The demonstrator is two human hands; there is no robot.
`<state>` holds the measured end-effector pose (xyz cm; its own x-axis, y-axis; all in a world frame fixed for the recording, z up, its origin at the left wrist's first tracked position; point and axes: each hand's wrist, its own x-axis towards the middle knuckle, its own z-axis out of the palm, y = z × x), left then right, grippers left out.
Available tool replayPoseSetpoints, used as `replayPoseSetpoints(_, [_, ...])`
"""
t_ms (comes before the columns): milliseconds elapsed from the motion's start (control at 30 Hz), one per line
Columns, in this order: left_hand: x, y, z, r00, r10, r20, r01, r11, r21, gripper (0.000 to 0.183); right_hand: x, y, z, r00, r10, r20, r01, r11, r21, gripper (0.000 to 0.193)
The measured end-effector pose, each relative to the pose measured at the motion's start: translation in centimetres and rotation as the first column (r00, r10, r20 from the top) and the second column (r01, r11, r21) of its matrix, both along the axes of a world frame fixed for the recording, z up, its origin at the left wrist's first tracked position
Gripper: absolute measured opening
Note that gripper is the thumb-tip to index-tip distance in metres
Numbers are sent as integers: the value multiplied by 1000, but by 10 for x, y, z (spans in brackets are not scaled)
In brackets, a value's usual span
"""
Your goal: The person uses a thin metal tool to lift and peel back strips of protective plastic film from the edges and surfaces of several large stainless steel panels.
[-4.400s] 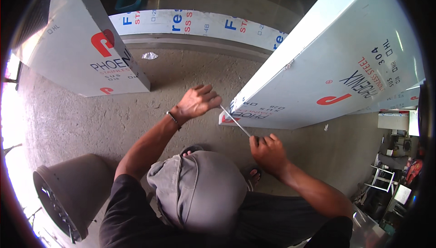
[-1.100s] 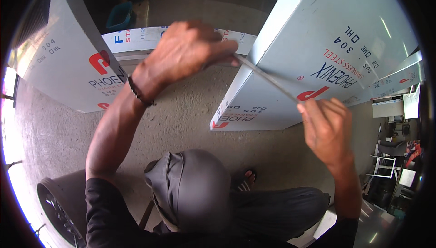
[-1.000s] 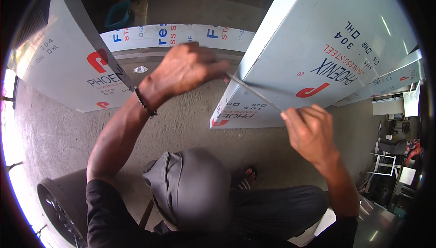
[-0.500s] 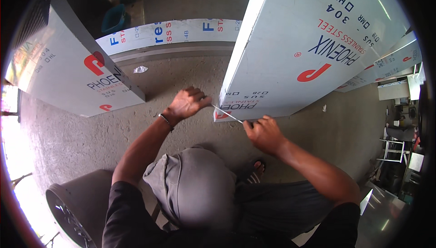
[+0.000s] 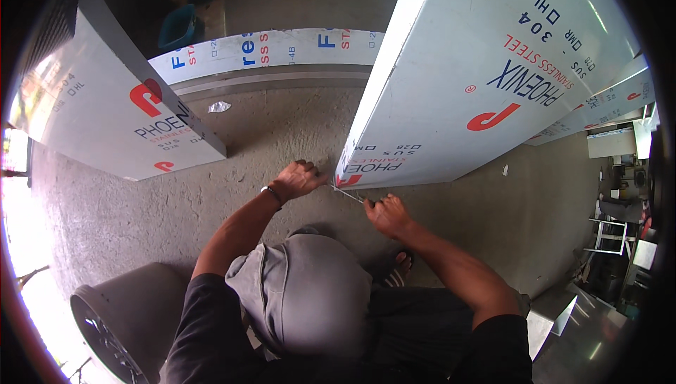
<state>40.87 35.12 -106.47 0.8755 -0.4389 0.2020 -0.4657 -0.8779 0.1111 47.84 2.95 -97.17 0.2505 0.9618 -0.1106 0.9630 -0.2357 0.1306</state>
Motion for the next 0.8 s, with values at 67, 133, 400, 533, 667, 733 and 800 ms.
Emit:
replayPoseSetpoints(67, [4, 0, -10, 996, -34, 84, 35, 999, -6, 23, 2, -2, -7, 999, -14, -33, 12, 999, -43, 38])
replayPoseSetpoints(133, [-6, 3, -22, 992, -39, 120, 34, 998, 50, 20, 4, 3, -15, 999, -15, -45, 12, 997, -73, 36])
replayPoseSetpoints(400, [14, 9, 69, 997, -56, -58, 47, 987, -153, 24, 36, 2, 38, 927, -181, -328, 176, 983, -44, 25])
replayPoseSetpoints(533, [13, 28, 146, 977, -23, -213, -47, 948, -316, 30, 59, 27, 111, 890, -250, -381, 221, 968, -119, 30])
replayPoseSetpoints(667, [24, 42, 208, 920, -108, -377, -111, 851, -514, 32, 71, 40, 164, 583, -447, -678, 183, 886, -427, 37])
replayPoseSetpoints(733, [26, 44, 234, 920, -126, -371, -116, 816, -566, 33, 76, 33, 155, 526, -375, -763, 122, 922, -368, 40])
replayPoseSetpoints(800, [21, 43, 259, 903, -152, -403, -147, 771, -620, 37, 73, 33, 170, 537, -330, -776, 104, 939, -327, 40])
